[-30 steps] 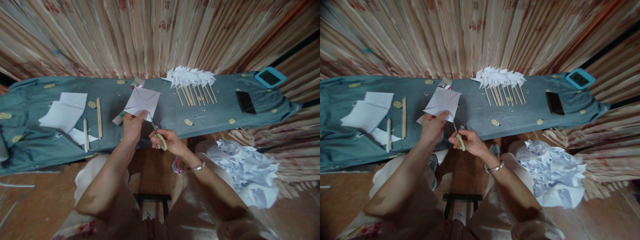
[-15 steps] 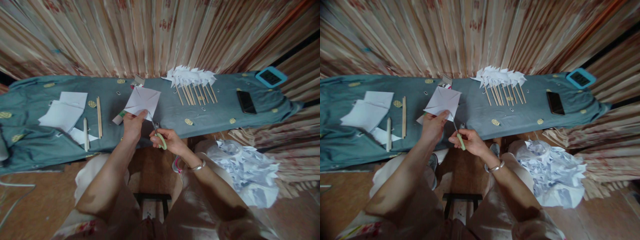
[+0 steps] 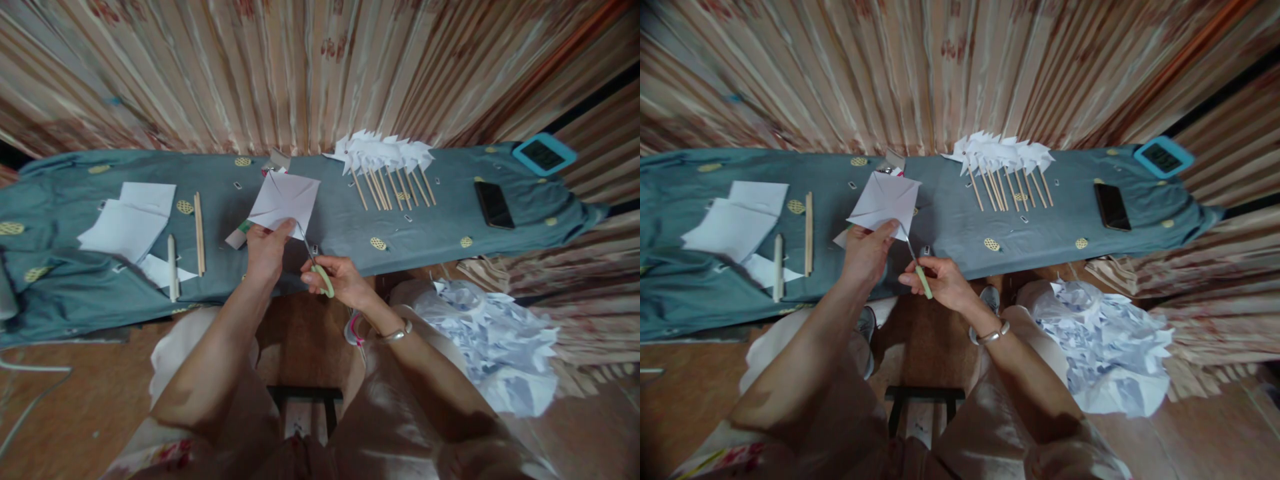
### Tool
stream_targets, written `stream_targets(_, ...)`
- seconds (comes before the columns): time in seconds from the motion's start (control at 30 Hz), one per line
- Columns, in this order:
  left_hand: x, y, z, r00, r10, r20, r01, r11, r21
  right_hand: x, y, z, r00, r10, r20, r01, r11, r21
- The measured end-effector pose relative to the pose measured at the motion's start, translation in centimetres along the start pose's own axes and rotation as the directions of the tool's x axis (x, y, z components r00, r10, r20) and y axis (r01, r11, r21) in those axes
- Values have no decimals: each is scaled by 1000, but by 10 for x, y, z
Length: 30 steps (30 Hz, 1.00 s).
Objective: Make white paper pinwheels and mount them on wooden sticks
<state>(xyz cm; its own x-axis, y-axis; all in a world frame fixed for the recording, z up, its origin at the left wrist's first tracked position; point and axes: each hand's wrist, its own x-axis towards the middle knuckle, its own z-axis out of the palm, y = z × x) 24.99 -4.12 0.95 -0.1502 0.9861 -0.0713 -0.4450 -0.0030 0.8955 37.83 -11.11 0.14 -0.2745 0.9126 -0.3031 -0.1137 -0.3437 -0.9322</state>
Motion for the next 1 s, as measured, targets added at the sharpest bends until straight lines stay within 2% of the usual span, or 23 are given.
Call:
stream_targets(0.27,0,0,1,999,21,46,-21,1000,-14,0,-1,0,1000,13,-9,-13,1000,1)
stream_targets(0.67,-5,-2,1,997,-25,67,25,1000,-5,0,-2,-2,999,-33,1,33,999,-10)
stream_targets(1.0,-5,-1,1,998,-27,65,27,1000,-2,0,-5,-1,1000,12,-18,-12,1000,23)
